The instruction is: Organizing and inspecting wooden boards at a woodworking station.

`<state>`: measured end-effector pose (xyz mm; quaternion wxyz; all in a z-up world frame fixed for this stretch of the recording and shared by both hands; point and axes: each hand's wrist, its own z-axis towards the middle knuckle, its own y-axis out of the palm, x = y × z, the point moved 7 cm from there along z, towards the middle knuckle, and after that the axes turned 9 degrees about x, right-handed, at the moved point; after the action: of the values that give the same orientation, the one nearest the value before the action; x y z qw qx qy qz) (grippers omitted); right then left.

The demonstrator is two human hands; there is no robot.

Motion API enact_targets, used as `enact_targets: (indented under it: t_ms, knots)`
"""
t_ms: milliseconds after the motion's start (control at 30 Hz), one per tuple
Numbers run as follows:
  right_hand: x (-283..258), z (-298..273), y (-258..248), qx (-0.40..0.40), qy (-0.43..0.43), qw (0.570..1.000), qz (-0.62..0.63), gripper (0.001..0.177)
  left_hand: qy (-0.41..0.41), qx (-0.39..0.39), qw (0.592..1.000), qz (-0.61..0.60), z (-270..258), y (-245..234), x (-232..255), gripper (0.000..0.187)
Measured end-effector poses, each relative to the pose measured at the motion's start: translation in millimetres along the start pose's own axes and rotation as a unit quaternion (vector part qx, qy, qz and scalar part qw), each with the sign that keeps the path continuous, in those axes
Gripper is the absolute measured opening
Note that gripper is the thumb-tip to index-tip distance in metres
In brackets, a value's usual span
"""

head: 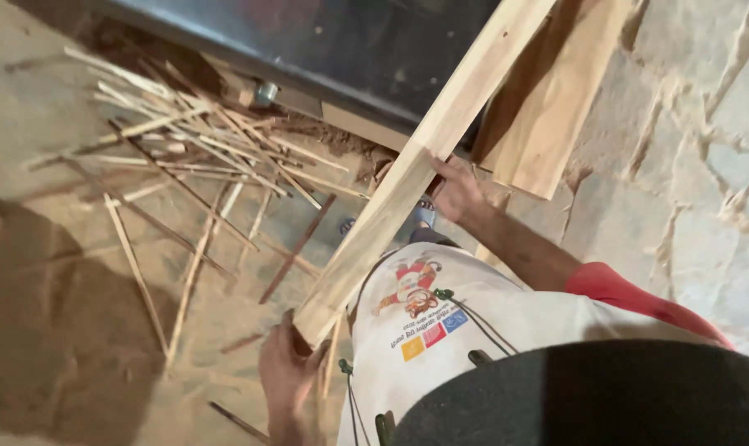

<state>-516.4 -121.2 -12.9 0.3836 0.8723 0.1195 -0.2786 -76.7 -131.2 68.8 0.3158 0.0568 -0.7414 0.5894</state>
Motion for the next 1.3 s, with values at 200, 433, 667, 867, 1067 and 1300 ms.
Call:
enact_targets:
  t_ms: [200, 433, 667, 867, 1067, 1300]
  knots:
    - [-38.9, 25.6, -14.2, 0.007, -0.076, 0.997, -0.016, 0.050, 0.047, -0.032, 0.993, -0.099, 34.7, -12.6, 65.9, 0.082]
    - [-50.8, 29.7, -14.9, -0.011, -0.064, 0.998, 0.010, 0.054, -0.012, -0.046, 0.999, -0.017, 18.5, 12.3, 96.6, 0.072]
    - [-55.8, -25.8, -14.0, 0.068, -0.014, 0.970, -0.235, 0.064, 0.012, 0.040, 0.990, -0.138, 14.7, 75.5, 98.7, 0.085]
    - [-100.4, -90.1, -28.3, -0.007, -0.318, 0.791, -0.522, 0.080, 0.006, -0.005, 0.999, -0.044, 93.3, 117.2, 186.0, 0.069]
    - [-186.8, -104.7, -79.9, 0.215, -0.526, 0.584, -0.579, 0.089, 0.121, 0.080, 0.989, -0.019, 149.5, 177.4, 267.9, 0.088]
    - [-183.7, -47.9, -154.1, 0.261, -0.536, 0.634, -0.492, 0.112, 0.072, 0.083, 0.993, -0.054, 190.5, 213.2, 284.5, 0.074]
